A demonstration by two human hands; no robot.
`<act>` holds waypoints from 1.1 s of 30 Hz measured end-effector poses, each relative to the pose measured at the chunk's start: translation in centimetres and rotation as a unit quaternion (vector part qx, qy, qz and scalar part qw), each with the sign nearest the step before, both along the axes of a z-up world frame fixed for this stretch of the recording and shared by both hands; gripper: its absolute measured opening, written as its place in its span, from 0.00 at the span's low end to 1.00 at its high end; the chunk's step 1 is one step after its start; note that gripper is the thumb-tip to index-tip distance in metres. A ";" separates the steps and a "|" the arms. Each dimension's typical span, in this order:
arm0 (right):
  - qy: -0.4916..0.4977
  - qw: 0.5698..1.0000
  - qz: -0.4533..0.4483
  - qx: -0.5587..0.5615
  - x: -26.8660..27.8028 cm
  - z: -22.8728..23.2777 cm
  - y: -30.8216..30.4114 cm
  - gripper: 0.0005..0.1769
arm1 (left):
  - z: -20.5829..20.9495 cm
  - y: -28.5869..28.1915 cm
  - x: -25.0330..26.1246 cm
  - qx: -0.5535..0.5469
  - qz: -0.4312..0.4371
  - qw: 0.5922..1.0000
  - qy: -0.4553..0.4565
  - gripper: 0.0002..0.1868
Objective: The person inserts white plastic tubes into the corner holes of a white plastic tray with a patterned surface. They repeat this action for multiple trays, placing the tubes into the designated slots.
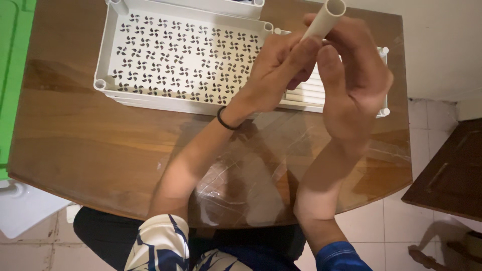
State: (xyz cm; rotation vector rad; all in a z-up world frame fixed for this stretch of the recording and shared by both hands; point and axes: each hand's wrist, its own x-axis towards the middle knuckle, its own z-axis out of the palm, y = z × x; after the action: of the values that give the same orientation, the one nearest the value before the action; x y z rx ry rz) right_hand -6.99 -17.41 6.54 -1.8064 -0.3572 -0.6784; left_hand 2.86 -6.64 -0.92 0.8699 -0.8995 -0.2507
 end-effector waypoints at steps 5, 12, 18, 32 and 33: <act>-0.014 0.999 0.005 -0.029 0.3 0.0 0.1 0.17 | -0.4 -0.1 0.5 -0.019 -0.030 0.999 -0.003 0.25; -0.011 0.999 0.004 -0.036 0.2 0.3 -0.2 0.18 | -0.4 -0.3 0.7 -0.022 -0.056 0.998 -0.020 0.25; -0.034 0.997 -0.035 -0.057 0.0 0.0 -1.0 0.15 | 1.4 0.1 -1.2 0.028 0.109 0.990 -0.090 0.19; -0.020 0.996 -0.082 -0.003 -0.4 -0.7 -2.5 0.10 | 0.9 -1.2 -4.7 0.116 0.368 0.917 -0.099 0.12; -0.041 0.998 -0.053 -0.003 -0.4 -0.6 -2.4 0.08 | 0.5 -1.5 -4.4 0.123 0.380 0.911 -0.104 0.12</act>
State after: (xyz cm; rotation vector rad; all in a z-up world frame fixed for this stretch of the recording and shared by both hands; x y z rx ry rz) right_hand -7.37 -19.86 5.90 -1.8164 -0.3203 -0.8269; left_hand -1.58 -8.15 -0.45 1.4371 -0.6664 0.4245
